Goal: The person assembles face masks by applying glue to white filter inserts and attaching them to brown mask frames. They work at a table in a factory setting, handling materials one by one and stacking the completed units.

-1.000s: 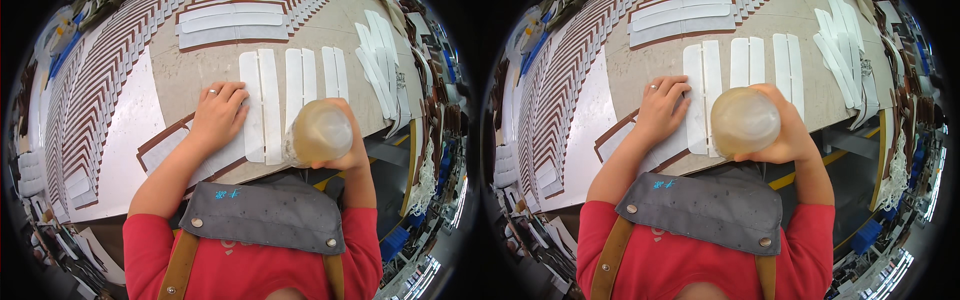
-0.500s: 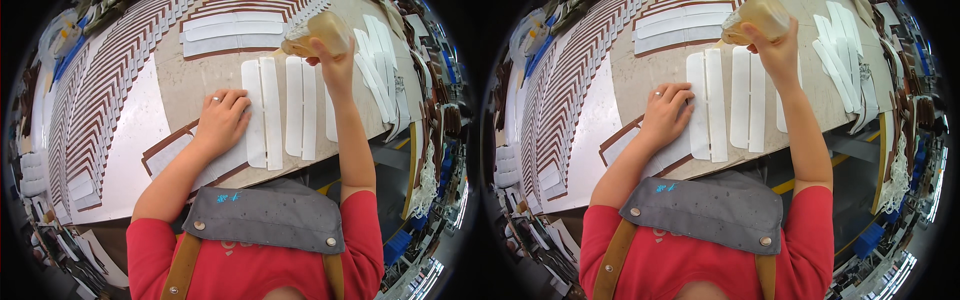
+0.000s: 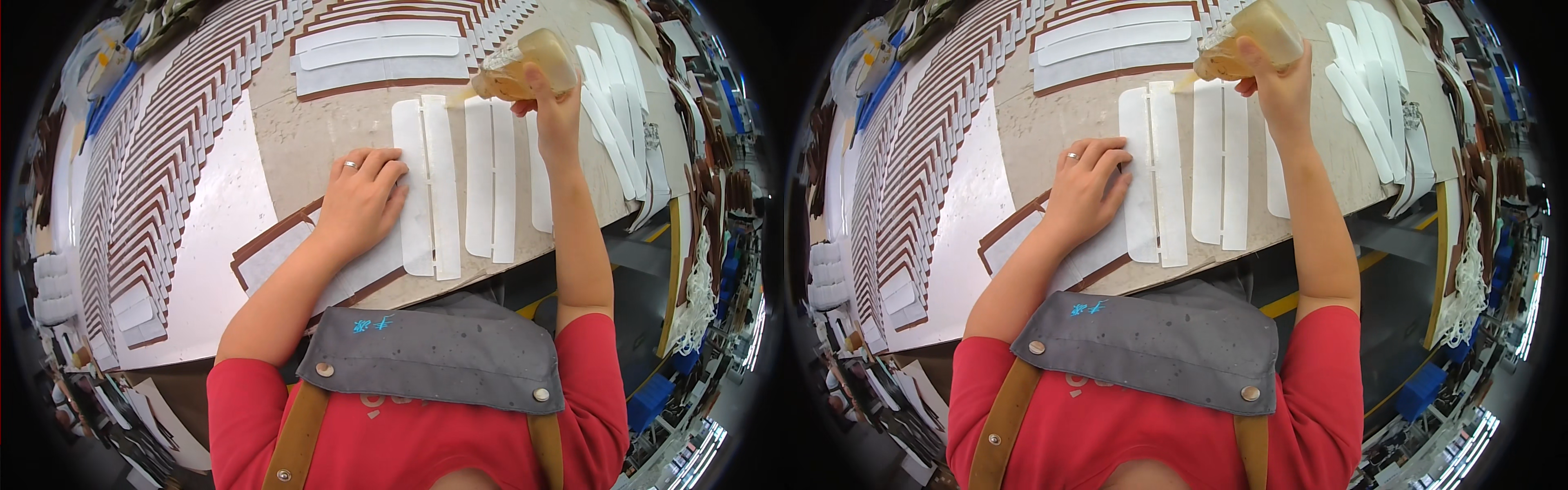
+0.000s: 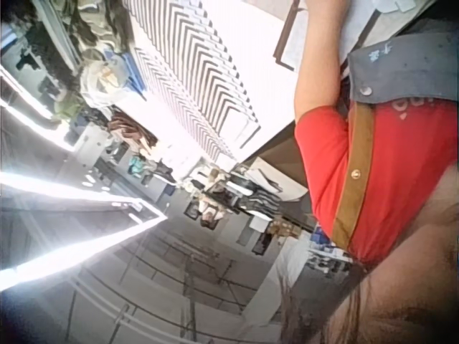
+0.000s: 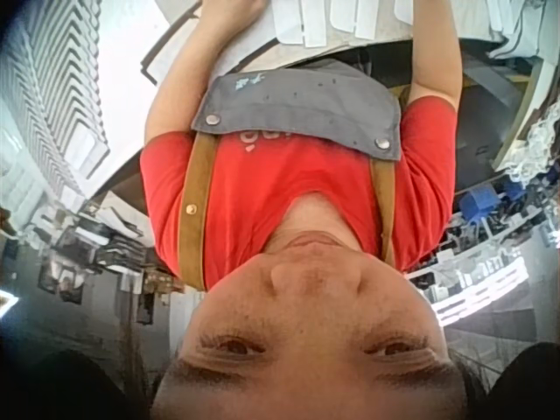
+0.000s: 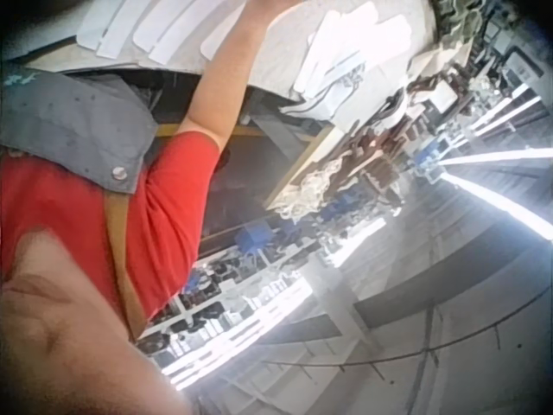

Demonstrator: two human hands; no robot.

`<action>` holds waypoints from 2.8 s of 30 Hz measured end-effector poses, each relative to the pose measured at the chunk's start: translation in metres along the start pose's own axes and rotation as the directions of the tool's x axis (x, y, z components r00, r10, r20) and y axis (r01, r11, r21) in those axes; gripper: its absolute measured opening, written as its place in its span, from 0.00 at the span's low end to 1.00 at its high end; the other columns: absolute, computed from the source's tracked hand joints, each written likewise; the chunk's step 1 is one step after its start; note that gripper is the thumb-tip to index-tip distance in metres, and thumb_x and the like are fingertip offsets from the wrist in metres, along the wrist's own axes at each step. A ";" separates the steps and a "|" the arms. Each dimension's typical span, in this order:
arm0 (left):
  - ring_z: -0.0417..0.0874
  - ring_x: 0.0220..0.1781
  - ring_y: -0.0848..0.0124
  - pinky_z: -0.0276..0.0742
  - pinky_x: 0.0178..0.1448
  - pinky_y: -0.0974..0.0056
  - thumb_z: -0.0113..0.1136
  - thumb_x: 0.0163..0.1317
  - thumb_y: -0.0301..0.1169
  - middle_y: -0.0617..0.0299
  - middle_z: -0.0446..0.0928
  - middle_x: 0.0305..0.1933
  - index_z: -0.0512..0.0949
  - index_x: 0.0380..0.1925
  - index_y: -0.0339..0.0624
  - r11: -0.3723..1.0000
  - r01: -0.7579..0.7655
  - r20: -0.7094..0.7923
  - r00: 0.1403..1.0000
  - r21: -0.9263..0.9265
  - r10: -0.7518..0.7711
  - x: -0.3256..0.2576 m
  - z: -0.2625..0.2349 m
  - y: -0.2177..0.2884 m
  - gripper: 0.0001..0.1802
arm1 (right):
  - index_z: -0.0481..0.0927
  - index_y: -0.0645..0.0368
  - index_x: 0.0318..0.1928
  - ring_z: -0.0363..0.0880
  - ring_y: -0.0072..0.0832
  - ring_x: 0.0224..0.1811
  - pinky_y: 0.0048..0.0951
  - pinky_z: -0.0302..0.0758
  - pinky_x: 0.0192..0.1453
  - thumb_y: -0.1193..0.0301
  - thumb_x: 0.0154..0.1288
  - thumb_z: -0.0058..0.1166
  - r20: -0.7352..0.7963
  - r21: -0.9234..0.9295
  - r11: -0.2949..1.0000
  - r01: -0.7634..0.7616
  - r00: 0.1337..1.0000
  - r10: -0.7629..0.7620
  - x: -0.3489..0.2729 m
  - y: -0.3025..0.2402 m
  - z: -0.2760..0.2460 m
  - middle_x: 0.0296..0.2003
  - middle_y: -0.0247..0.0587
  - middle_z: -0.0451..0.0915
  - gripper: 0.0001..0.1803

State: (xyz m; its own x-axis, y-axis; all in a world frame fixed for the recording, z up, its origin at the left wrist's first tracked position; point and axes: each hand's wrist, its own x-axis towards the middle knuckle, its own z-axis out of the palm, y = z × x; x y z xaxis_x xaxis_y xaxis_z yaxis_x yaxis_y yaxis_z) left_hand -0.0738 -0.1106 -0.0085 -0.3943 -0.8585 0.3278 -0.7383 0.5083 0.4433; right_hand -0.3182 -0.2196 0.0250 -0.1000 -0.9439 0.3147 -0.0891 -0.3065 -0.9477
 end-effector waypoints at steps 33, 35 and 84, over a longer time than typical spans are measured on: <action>0.70 0.52 0.62 0.58 0.58 0.58 0.57 0.54 0.28 0.64 0.74 0.47 0.74 0.40 0.44 0.987 0.015 0.068 0.997 0.160 -0.026 0.003 -0.006 0.013 0.12 | 0.71 0.62 0.47 0.78 0.24 0.26 0.22 0.71 0.21 0.50 0.61 0.53 -0.038 0.390 0.887 -0.250 0.957 0.286 -0.063 -0.018 -0.064 0.34 0.40 0.78 0.27; 0.70 0.52 0.62 0.57 0.58 0.57 0.56 0.54 0.28 0.64 0.74 0.47 0.74 0.40 0.44 0.991 0.030 0.104 0.994 0.131 -0.044 0.007 -0.011 0.016 0.12 | 0.71 0.63 0.46 0.77 0.24 0.23 0.21 0.72 0.21 0.52 0.60 0.56 -0.060 0.258 0.956 -0.143 0.985 0.164 -0.035 -0.015 -0.069 0.32 0.40 0.78 0.26; 0.70 0.55 0.66 0.50 0.63 0.51 0.57 0.55 0.29 0.68 0.75 0.49 0.77 0.38 0.48 0.982 -0.178 0.200 0.966 0.062 0.163 0.028 0.018 0.061 0.09 | 0.71 0.63 0.46 0.76 0.23 0.22 0.22 0.74 0.25 0.53 0.62 0.54 -0.085 0.131 0.989 -0.064 0.993 0.076 -0.017 0.002 -0.079 0.32 0.39 0.78 0.25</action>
State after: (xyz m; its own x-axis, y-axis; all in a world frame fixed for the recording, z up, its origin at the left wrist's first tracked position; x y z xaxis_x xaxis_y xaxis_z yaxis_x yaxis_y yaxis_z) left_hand -0.1394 -0.1046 0.0130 -0.6106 -0.7603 0.2218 -0.6886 0.6480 0.3255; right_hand -0.3947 -0.1947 0.0224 -0.1905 -0.9505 0.2455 0.0483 -0.2588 -0.9647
